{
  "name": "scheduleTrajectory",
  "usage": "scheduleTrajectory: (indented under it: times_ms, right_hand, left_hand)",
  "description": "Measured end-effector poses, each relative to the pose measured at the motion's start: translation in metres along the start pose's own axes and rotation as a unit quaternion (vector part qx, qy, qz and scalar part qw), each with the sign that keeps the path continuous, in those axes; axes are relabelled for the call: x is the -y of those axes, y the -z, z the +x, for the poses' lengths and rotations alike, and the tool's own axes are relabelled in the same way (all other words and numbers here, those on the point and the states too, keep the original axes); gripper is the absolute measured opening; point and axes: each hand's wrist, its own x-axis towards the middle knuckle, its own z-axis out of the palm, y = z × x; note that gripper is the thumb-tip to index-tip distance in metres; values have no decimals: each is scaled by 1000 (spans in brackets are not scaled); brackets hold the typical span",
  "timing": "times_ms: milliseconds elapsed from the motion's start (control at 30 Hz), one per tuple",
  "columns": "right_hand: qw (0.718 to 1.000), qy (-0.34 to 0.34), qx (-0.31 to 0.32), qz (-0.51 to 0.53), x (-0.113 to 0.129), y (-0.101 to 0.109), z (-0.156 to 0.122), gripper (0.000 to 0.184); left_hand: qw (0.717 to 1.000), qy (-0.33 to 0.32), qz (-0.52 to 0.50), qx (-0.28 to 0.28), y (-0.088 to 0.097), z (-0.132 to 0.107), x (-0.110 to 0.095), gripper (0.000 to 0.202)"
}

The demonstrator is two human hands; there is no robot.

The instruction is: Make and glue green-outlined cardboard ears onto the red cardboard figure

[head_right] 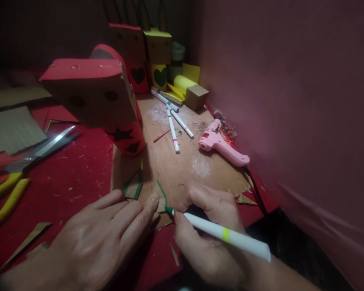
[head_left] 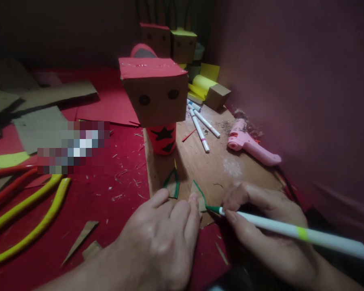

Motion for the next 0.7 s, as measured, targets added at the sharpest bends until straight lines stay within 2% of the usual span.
scheduleTrajectory:
  times_ms: [100,233,300,467,567,700]
  right_hand:
    - [1000,6,24,15,-1,1,0,16]
    - [1000,-22,-14,9,-6,2,-3,16]
    - [999,-24,-28,-3,-6,1,-4,16]
    - [999,6,-22,-34,-3,-3,-2,16]
    - [998,21,-20,-47,-5,-2,-3,16]
    - [1000,-14,-25,-12,-8,0,-5,16]
  left_hand:
    - [1000,2,10,-3,4,1,1,35]
    - [998,-25,20,59,9,4,3,35]
    - [999,-18,17,48,8,3,2,34]
    - [1000,-7,1,22,5,2,1,34]
    - [999,-15,6,41,9,4,1,32]
    - [998,-18,14,56,14,6,2,33]
